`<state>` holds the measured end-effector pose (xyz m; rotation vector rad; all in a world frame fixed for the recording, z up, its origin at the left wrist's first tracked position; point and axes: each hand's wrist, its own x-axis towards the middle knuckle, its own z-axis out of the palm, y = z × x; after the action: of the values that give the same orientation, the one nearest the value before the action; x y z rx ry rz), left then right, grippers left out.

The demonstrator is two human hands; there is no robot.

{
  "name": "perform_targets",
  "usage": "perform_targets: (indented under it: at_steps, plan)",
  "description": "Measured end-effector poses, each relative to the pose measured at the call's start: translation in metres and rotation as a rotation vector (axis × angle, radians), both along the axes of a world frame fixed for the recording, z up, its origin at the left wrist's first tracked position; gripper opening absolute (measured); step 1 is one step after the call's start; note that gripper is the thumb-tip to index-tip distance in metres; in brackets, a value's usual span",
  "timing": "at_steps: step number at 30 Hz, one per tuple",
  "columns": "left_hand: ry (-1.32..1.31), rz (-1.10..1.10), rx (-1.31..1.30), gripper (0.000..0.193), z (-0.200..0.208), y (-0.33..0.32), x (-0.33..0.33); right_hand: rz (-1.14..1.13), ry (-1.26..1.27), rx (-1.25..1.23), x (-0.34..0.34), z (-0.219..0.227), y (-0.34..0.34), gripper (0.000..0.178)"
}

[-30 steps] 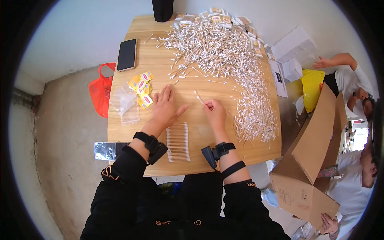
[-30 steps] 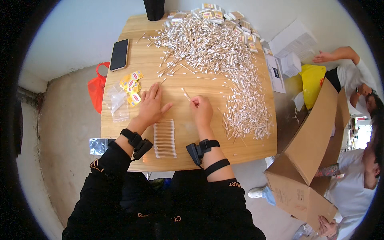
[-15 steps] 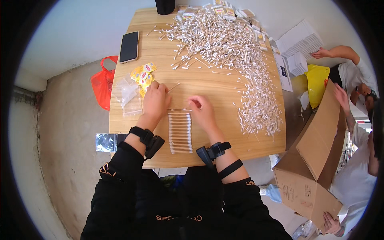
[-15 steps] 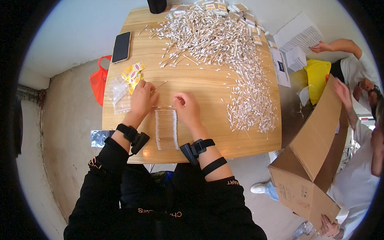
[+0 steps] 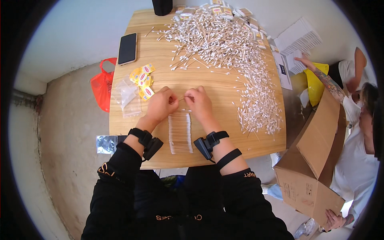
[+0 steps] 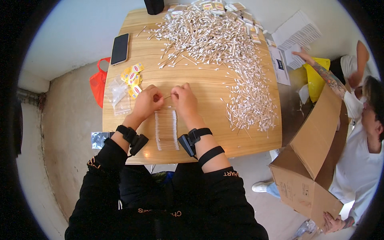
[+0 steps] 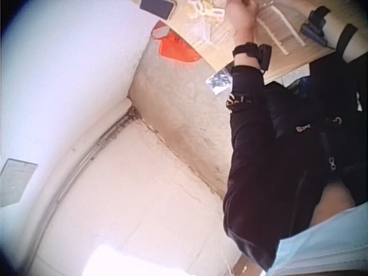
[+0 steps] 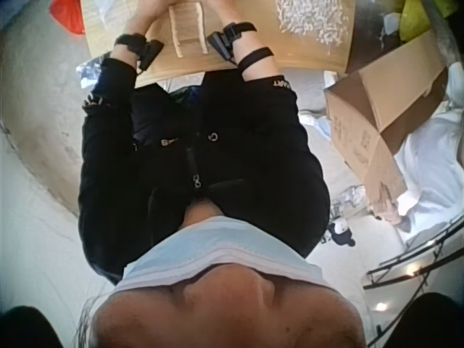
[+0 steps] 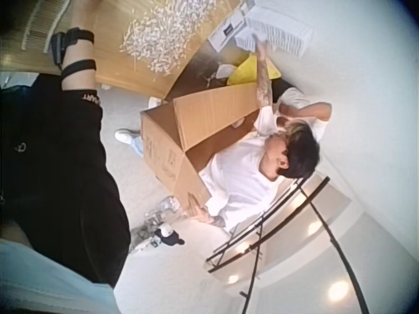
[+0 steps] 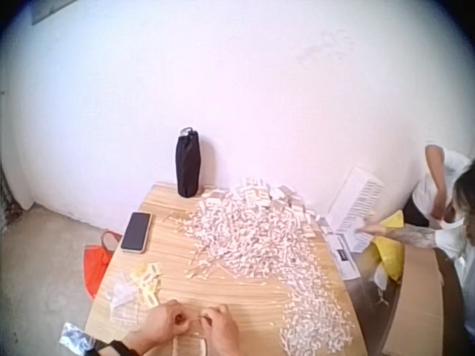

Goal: Arranging and packaging cotton swabs into small plastic bags and containers.

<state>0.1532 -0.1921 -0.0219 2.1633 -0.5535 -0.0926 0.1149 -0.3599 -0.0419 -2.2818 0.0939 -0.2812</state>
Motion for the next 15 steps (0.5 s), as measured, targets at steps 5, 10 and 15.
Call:
perform_targets:
  at_steps: [5,10,15]
  plan:
    - [0.04,0.24,0.024,0.013,0.011,0.009,0.002,-0.191,0.008,-0.073,-0.015,-0.001,-0.023,0.005]
    - [0.142,0.249,0.021,0.014,0.007,0.008,0.012,-0.225,0.056,-0.044,-0.021,0.001,-0.024,0.004]
    - [0.21,0.092,-0.145,0.015,0.021,-0.009,0.005,-0.048,0.028,0.193,-0.018,0.008,-0.001,0.015]
